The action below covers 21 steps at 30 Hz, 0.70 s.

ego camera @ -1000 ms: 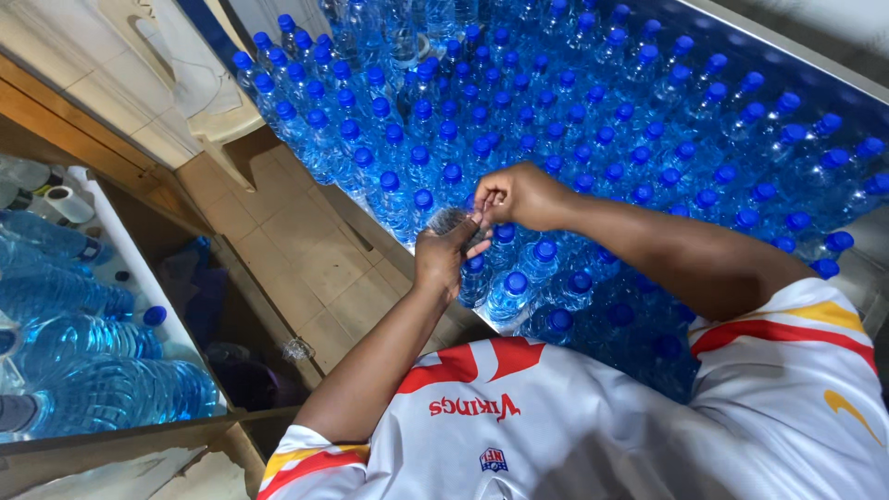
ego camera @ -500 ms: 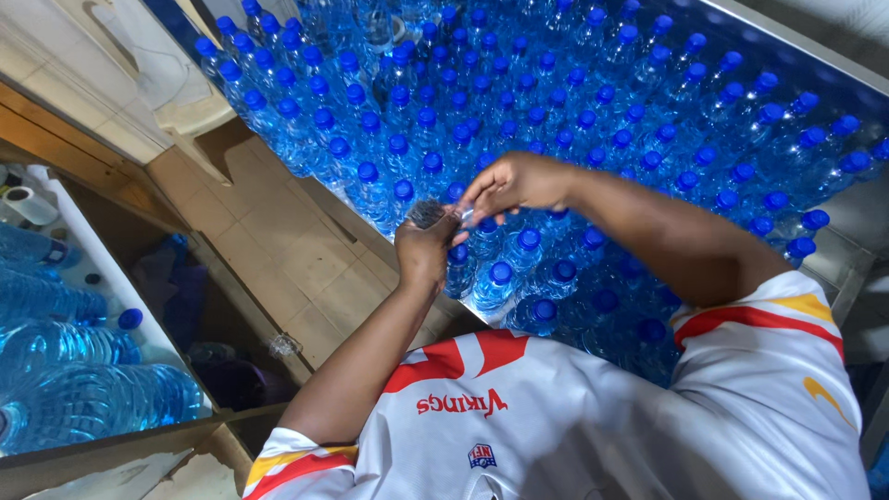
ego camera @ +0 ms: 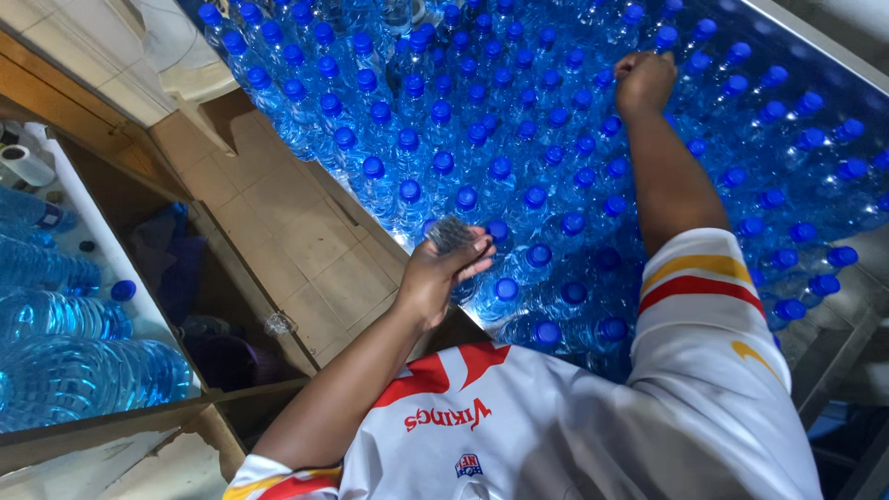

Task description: The person stands at a metal table covered with blue-capped water bottles. They peel small labels from a roll and stick them onto the caps of individual bottles one by one, moving across the table to reach different rows.

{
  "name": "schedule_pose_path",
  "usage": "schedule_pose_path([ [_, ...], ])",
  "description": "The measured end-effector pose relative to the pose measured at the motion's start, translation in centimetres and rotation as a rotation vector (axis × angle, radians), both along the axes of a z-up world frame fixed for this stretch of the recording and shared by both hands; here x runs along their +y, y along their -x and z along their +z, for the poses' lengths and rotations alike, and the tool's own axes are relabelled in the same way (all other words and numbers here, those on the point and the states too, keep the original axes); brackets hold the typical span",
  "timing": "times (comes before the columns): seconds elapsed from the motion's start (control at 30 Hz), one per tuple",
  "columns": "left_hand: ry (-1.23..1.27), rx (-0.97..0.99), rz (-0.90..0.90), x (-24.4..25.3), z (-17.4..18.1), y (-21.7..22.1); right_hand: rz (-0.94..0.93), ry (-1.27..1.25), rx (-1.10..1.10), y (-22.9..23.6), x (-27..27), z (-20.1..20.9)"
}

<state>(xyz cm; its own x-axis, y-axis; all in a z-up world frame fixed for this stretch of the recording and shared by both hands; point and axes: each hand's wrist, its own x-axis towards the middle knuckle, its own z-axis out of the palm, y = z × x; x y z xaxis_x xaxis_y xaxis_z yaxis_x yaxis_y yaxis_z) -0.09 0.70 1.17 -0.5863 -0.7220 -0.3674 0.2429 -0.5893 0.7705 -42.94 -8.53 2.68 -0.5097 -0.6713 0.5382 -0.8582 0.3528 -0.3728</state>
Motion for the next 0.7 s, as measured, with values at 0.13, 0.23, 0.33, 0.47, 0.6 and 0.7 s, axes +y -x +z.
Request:
schedule_pose_path([
  [0.13, -0.005, 0.124, 0.002, -0.2, -0.9, -0.3, 0.14, -0.089, -0.143, 0.8, -2.4, -1.4],
  [0.23, 0.008, 0.147, -0.026, -0.1, -1.6, -0.2, 0.017, -0.021, -0.259, -0.4, -1.6, -1.8],
  [0.33, -0.001, 0.159, -0.035, -0.3, -1.8, 0.0, 0.129, 0.107, 0.143, -0.1, -1.8, -2.1],
  [0.47, 0.016, 0.196, -0.038, -0.5, -1.9, 0.3, 0.144, -0.295, 0.435, -0.7, -0.7, -2.3],
  [0.6, 0.02, 0.208, -0.003, -0.7, -1.7, 0.9, 0.249, -0.641, -0.134, -2.0, 0.9, -1.7],
  [0.7, -0.006, 0.118, 0.1, -0.7, -0.5, 1.6, 0.213, -0.477, -0.098, -3.4, 1.5, -0.5],
])
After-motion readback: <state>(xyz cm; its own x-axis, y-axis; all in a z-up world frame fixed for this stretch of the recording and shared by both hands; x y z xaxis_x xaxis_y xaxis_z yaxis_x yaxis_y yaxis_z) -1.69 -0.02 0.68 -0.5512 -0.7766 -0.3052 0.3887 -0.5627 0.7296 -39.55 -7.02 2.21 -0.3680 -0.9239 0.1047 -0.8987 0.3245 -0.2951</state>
